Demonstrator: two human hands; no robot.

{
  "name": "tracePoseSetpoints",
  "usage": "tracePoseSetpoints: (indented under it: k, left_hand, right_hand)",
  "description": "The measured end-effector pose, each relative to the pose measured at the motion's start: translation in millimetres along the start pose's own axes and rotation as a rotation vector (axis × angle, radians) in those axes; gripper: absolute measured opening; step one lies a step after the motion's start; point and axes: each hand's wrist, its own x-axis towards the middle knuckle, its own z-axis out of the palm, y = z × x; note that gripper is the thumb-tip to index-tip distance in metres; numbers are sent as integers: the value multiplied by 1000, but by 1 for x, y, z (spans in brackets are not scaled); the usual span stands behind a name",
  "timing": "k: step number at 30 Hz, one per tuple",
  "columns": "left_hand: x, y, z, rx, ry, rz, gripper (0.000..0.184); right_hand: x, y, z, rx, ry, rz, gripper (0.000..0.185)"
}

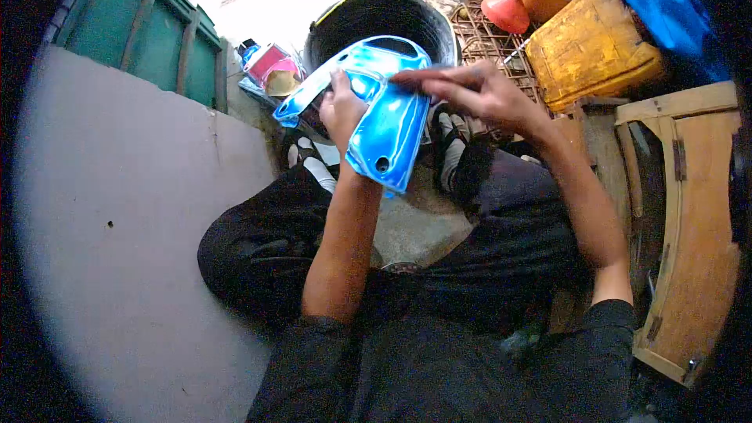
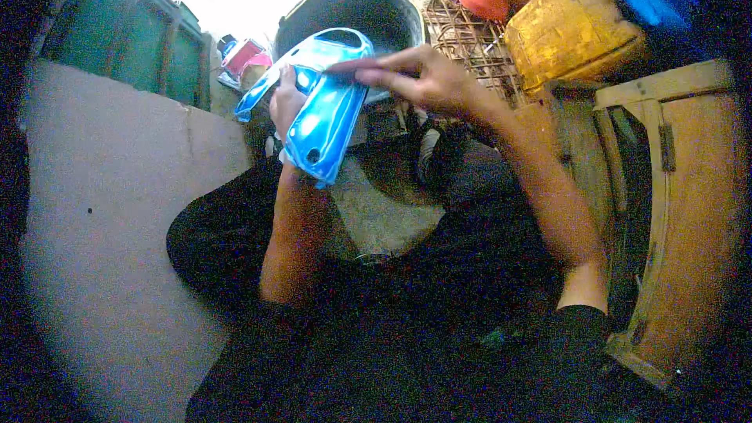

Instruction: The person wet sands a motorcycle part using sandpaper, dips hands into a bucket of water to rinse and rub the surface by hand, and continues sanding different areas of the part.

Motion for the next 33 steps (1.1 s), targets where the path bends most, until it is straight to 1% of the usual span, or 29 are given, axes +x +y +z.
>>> tracePoseSetpoints:
  k: [1,2,3,5,6,7,9,10,11,12,13,14,16,17,18,19,20,21,22,23,24,25,26,27,29,30,31,33]
  left_hand:
    - [-10,7,7,-93,8,-24,37]
    - [-10,8,8,-141,12,-33,37]
    - [-11,10,10,-189,17,-41,37]
    - [1,-2,4,-119,61,-5,38]
    - [5,-7,0,-112,63,23,38]
    - [9,-10,-2,-104,66,51,38]
    - [10,-13,-5,-126,-65,107,38]
    - [6,-10,-3,-124,-71,102,38]
    - [1,-6,-1,-77,-35,74,39]
    - [-4,0,2,-31,4,47,39]
    - [-7,3,3,17,43,19,40]
    - [6,-16,-4,-46,36,75,40]
    - [5,-6,-3,-3,55,64,39]
    - [3,-2,-3,46,68,46,39]
    - [1,0,-1,-67,38,27,39]
    - [-4,3,1,-61,35,22,39]
    - [-10,7,3,-16,52,9,39]
    - [-14,12,6,26,72,1,39]
    - [-15,14,9,121,132,13,39]
    - [-6,5,6,120,133,15,39]
    - [9,-11,-1,68,113,57,39]
    - [1,-2,2,147,130,102,40]
    - [-8,8,5,226,151,145,40]
    - [-10,9,5,229,152,140,40]
    - [-13,11,6,92,75,95,42]
    - [-15,13,7,174,90,107,42]
    - [-14,12,8,173,90,108,42]
    - [-13,11,9,155,134,18,42]
  right_hand:
    - [5,9,-3,29,63,-45,33]
    - [7,14,-9,-37,137,-11,34]
    - [5,14,-9,-39,138,-14,34]
    - [0,12,-5,68,17,-89,34]
    - [-3,-1,0,-10,-74,-139,33]
    - [-8,-20,3,-8,-173,91,33]
    - [-4,-8,3,15,-120,-36,32]
    - [0,3,0,0,-9,-40,32]
    - [4,13,-5,-17,98,-49,31]
    - [6,14,-10,-85,137,-4,32]
    - [3,14,-9,-84,138,-6,32]
    - [0,13,-7,-61,61,-59,32]
    - [-3,2,3,-6,-117,-153,33]
    - [-5,-6,1,-30,-149,1,33]
    - [-5,-16,0,-59,-182,155,33]
    - [-3,1,-1,-19,-111,-61,33]
    - [1,9,-4,48,6,-30,32]
    - [4,13,-9,-59,109,16,32]
    - [1,16,-12,-76,97,27,32]
    - [0,19,-14,-92,84,38,33]
    - [-2,9,-10,-101,14,6,32]
    - [-7,-7,-4,-107,-59,-23,32]
    - [-6,-10,-1,-32,-97,18,32]
    - [-6,-14,2,42,-131,61,31]
    - [2,7,-1,-67,24,-53,32]
    - [6,11,-4,-88,87,-15,33]
    - [4,13,-4,-88,88,-16,33]
    - [1,13,-3,8,-15,-56,33]
